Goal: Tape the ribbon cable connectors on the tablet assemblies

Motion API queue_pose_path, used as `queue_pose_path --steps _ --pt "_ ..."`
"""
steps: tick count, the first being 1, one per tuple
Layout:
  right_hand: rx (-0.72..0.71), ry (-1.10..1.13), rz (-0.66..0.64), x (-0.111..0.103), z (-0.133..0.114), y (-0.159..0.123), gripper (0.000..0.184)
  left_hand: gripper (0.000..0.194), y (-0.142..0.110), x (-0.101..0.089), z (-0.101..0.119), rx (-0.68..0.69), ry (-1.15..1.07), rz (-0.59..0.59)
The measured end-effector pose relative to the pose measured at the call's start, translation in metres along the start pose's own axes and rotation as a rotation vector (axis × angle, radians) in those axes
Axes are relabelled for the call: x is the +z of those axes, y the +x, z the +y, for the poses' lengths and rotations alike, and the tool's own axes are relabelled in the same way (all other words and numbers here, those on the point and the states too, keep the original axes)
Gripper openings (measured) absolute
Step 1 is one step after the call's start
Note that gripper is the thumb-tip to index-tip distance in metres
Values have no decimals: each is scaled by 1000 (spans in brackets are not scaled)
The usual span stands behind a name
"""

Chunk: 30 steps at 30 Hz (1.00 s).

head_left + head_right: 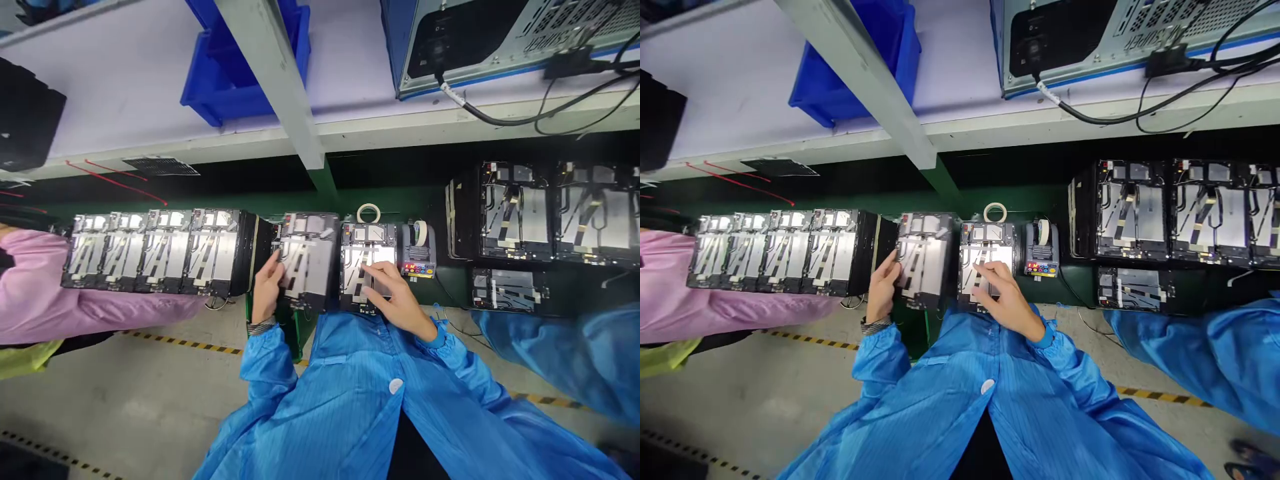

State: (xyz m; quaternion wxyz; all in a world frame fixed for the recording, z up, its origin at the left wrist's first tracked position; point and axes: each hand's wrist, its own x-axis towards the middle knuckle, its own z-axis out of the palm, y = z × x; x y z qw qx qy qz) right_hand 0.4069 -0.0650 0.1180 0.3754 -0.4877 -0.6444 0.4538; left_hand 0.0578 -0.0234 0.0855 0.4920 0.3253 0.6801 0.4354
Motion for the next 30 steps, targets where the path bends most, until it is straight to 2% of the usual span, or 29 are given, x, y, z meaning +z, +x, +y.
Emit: queue_pose_path --steps 3,6,9,11,13,16,18,21,23,27,30 --pt "93 -7 206 -22 23 1 35 72 31 -42 -18 50 162 154" --pt "194 -61 407 -53 61 -11 31 64 52 -55 -38 125 415 191" --pt "273 -103 536 -79 96 -29 32 60 63 -48 -50 187 645 201" --pt "322 -105 592 -88 113 -39 34 59 64 -39 -54 221 807 266" --pt "366 -89 622 -87 125 -45 36 58 62 -27 -56 249 932 356" --pt "412 -54 635 -75 140 -47 38 61 56 0 -60 313 983 453" --pt "458 -10 652 -64 152 -43 37 72 52 23 -63 401 1001 412" --pt "615 47 747 -54 174 -33 32 94 46 55 -67 503 1107 143" --pt "718 49 817 -52 189 -29 26 100 45 66 -70 498 1166 2" --pt "847 61 931 -45 206 -40 18 99 49 60 -76 431 1181 -10" --pt "934 142 1001 -29 210 -58 20 96 53 51 -79 435 1172 -9"
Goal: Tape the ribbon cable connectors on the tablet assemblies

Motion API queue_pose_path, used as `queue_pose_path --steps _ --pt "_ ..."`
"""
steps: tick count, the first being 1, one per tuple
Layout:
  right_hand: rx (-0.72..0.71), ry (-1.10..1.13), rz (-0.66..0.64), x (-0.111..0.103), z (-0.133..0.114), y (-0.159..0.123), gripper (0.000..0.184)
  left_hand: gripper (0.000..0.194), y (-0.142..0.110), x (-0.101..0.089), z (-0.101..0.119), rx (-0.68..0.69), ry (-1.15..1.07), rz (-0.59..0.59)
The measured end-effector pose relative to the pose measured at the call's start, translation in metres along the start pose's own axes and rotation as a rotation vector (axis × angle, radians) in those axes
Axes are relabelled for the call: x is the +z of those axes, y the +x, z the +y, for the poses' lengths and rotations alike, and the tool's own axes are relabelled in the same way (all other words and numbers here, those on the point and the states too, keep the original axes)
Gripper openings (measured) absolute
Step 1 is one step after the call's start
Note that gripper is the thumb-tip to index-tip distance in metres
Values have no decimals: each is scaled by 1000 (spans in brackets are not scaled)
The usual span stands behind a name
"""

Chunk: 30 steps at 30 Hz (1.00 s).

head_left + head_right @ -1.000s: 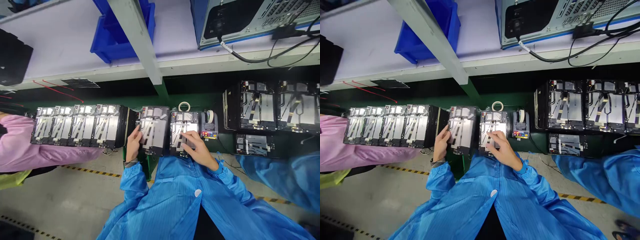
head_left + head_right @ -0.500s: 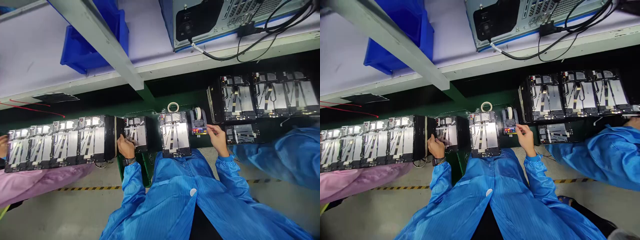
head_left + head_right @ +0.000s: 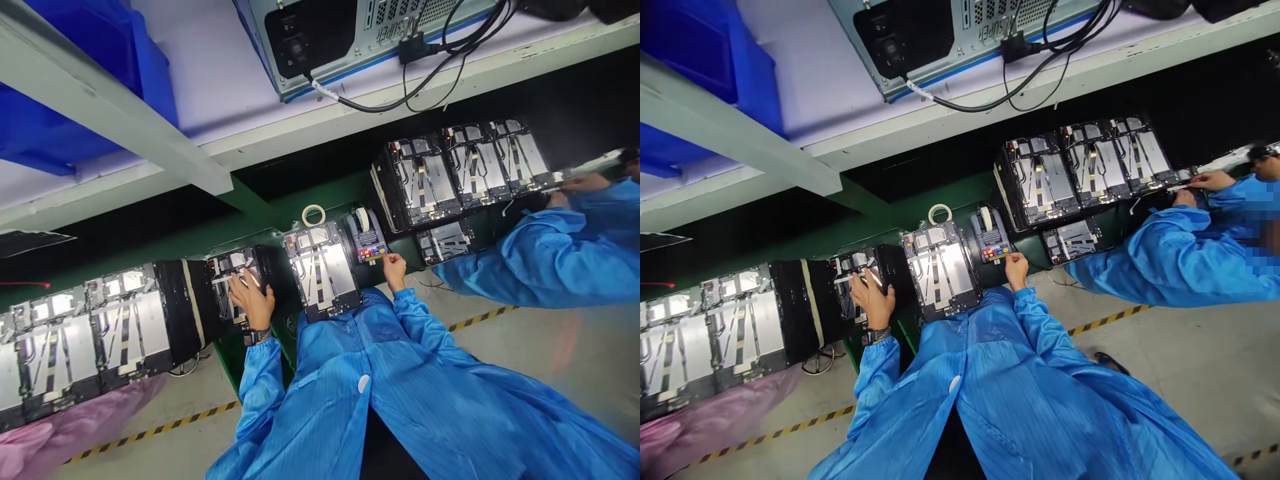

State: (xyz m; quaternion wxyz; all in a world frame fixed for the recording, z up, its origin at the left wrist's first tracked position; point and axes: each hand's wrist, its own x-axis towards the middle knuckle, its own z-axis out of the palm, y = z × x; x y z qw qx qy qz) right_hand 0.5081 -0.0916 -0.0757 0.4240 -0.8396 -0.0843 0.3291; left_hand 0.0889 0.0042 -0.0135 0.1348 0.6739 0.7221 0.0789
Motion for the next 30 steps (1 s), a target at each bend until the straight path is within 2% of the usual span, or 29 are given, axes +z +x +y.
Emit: queue_pose_path --steps 4,10,13,19,26,30 --pt "130 115 -47 0 21 -17 23 92 4 -2 5 -15 -26 32" --pt "229 242 -132 12 27 -18 18 77 16 -10 47 61 -181 106" --pt "273 294 -104 14 32 -18 17 73 22 -12 65 120 -240 98" --pt "388 441 -44 17 43 -28 16 67 28 -14 86 153 -320 69" --pt "490 546 -13 44 28 -18 35 52 33 -25 105 222 -427 77" --pt "500 521 55 40 28 -29 39 50 34 -36 124 261 -463 110"
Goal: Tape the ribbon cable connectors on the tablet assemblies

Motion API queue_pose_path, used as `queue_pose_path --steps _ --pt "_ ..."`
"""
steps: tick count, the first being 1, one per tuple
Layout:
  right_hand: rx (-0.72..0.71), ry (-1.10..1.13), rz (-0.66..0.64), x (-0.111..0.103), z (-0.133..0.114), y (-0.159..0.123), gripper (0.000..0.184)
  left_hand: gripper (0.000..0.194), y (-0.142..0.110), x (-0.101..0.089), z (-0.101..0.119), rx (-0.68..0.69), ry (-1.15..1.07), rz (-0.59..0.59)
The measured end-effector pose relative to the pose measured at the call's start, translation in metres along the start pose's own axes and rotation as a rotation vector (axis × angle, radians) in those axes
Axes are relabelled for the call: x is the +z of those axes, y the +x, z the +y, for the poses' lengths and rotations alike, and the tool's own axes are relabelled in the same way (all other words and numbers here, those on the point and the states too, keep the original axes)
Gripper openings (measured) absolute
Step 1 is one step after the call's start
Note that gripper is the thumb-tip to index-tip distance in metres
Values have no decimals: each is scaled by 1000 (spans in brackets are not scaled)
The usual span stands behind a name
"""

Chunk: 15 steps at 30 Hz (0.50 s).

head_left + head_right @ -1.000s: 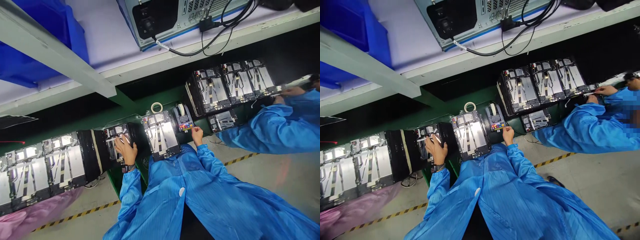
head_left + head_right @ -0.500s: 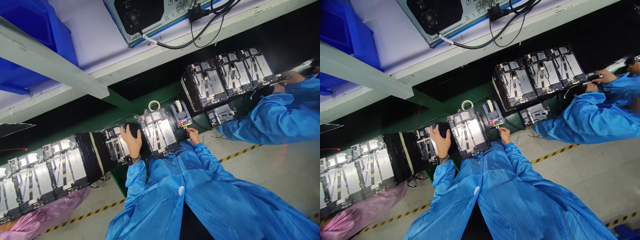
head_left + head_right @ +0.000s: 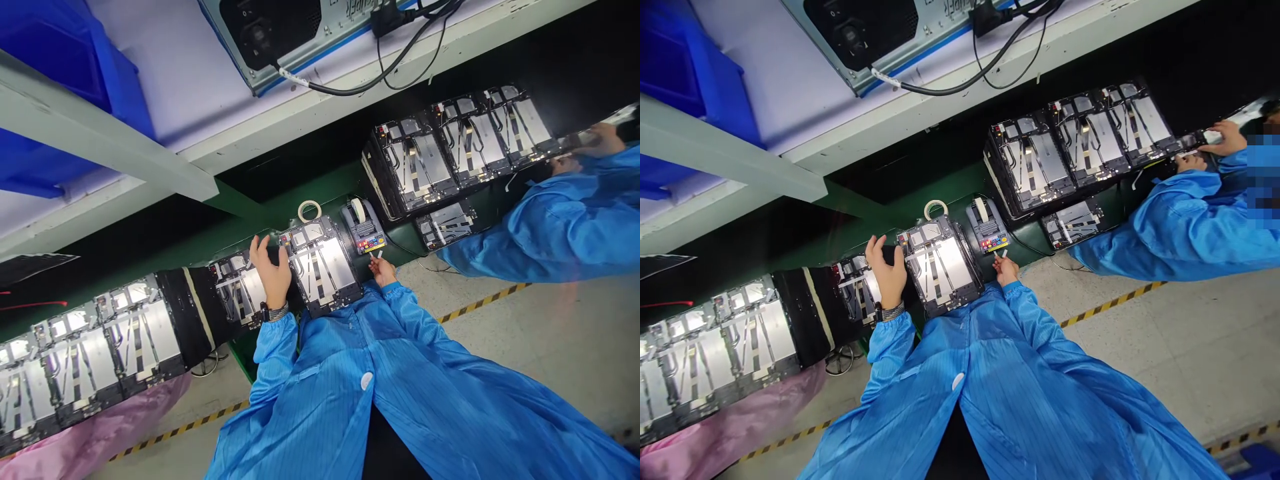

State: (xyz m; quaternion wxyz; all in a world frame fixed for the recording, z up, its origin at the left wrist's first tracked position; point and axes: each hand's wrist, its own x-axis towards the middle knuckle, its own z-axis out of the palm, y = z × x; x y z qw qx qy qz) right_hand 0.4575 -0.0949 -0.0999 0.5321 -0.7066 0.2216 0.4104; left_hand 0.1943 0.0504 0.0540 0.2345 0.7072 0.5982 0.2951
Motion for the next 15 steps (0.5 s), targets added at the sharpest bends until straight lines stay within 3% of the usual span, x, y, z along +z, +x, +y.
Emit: queue_pose_path --steps 3,5,7,10,15 --pt "-84 -5 35 -23 -1 -22 40 58 6 13 32 71 9 -96" --pt "-254 -32 -4 -37 -9 -40 47 65 14 29 56 127 -5 -185" --pt "-494 -97 -121 -40 -25 -59 54 59 24 45 75 182 -30 -237" --pt "-787 -214 -308 -19 -60 -84 58 41 39 58 84 233 -22 -315" --pt "-1066 -386 -554 53 -112 -104 63 35 48 50 67 204 26 -408"
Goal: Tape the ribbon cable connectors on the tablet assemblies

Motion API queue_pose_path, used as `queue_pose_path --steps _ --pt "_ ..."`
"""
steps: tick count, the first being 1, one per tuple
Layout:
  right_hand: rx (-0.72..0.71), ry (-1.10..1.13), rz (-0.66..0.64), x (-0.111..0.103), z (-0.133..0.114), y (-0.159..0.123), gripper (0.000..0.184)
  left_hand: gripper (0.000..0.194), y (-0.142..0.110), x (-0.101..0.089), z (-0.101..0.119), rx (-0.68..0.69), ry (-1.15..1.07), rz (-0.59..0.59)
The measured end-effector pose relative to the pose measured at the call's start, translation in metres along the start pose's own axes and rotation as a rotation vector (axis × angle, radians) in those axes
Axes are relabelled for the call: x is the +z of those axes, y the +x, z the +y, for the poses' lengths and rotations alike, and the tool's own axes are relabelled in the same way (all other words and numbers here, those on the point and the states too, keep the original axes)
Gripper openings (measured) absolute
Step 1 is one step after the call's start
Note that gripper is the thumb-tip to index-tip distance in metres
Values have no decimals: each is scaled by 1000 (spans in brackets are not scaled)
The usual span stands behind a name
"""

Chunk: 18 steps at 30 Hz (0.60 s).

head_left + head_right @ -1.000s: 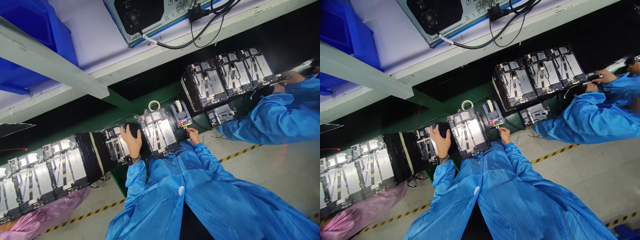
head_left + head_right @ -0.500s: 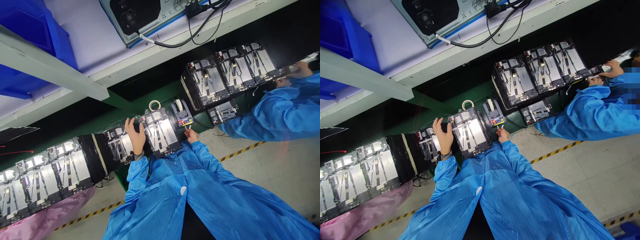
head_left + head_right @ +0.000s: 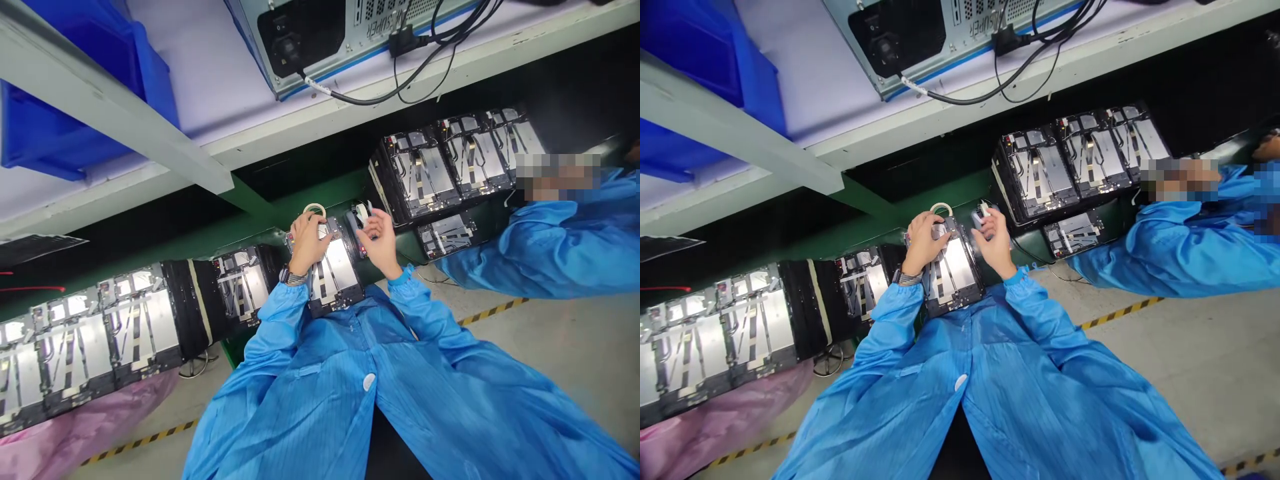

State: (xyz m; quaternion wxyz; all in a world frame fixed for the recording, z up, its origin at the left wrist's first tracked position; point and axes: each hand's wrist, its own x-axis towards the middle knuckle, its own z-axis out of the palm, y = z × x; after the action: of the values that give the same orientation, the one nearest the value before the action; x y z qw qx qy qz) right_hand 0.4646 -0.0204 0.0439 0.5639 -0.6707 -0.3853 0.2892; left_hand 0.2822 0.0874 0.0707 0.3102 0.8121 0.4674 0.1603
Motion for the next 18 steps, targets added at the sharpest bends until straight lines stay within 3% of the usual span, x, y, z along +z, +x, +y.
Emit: queue_pose_path --steps 6,9,14,18 --pt "-195 -221 -454 32 4 61 81 6 -13 6 4 -21 141 -7" --pt "-224 -309 -619 30 5 77 87 9 -13 9 9 -22 184 -9" --pt "-313 -406 -739 23 -4 90 91 13 -5 3 6 38 173 -80" --pt "-315 -387 -786 22 -7 88 90 11 7 -2 1 -9 142 -175"
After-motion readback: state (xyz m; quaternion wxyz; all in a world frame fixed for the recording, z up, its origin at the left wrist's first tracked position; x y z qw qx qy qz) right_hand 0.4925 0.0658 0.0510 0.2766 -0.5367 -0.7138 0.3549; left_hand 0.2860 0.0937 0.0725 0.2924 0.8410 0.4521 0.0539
